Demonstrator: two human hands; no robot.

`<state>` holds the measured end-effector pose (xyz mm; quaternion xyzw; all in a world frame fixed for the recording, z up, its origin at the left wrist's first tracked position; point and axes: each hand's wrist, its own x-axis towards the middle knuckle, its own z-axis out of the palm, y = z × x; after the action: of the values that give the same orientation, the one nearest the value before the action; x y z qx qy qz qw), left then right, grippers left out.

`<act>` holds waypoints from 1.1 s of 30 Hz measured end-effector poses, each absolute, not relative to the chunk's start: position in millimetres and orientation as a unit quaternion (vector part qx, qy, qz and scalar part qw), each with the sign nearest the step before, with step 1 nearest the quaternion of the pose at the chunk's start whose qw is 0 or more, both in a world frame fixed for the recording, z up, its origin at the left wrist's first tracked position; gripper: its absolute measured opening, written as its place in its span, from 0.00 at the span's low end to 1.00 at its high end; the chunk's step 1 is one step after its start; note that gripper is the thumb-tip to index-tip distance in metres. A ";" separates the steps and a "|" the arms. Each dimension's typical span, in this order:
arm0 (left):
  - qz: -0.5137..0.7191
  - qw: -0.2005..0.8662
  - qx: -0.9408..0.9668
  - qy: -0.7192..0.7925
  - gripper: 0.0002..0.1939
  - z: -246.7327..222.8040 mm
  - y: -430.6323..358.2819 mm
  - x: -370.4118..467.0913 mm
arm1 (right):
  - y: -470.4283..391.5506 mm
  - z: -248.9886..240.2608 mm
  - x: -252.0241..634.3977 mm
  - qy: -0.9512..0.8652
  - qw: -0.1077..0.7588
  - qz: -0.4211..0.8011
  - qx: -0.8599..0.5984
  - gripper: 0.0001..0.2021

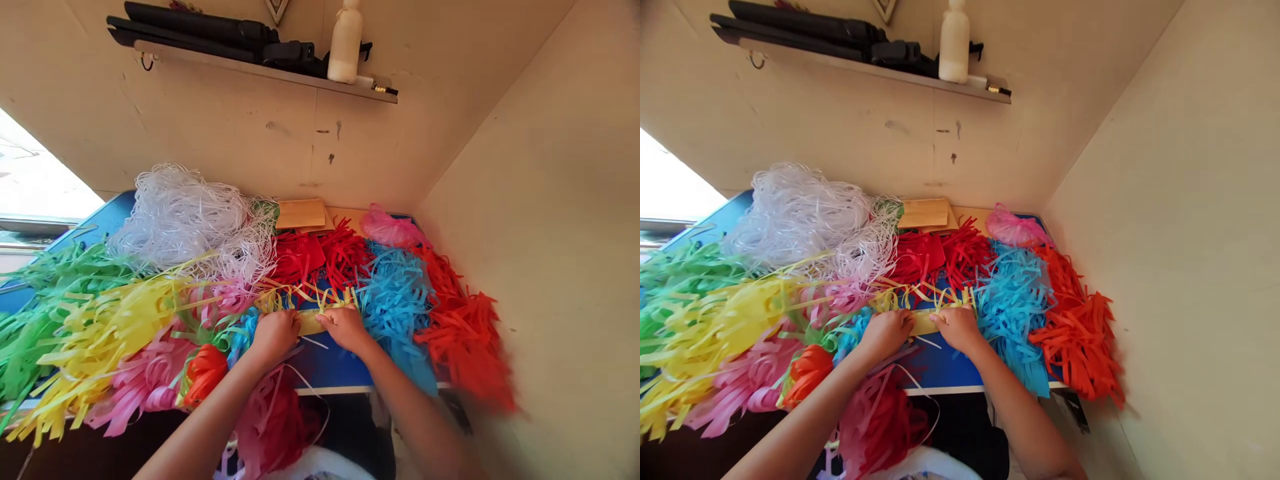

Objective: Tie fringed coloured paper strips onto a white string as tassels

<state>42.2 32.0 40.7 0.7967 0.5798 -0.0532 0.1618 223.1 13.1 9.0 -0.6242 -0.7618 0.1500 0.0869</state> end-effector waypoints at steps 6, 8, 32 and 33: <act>-0.057 0.148 0.774 0.614 0.17 35.8 36.4 50.9 | 13.0 -0.6 214.2 -0.712 0.085 0.112 -0.688 0.09; -0.057 0.145 0.774 0.614 0.17 35.5 36.8 52.5 | 13.9 -4.6 212.9 -0.705 0.086 0.112 -0.695 0.09; 0.023 0.045 0.914 0.403 0.12 38.2 31.5 48.7 | -3.2 21.5 240.0 -0.817 0.145 0.025 -0.557 0.15; 0.025 0.042 0.914 0.402 0.12 38.4 29.9 48.5 | -4.5 19.9 241.0 -0.853 0.131 0.043 -0.503 0.13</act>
<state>48.5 29.9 38.4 0.9145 0.4017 0.0250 0.0420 241.0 -4.5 19.9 -0.5032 -0.8531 0.0426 0.1311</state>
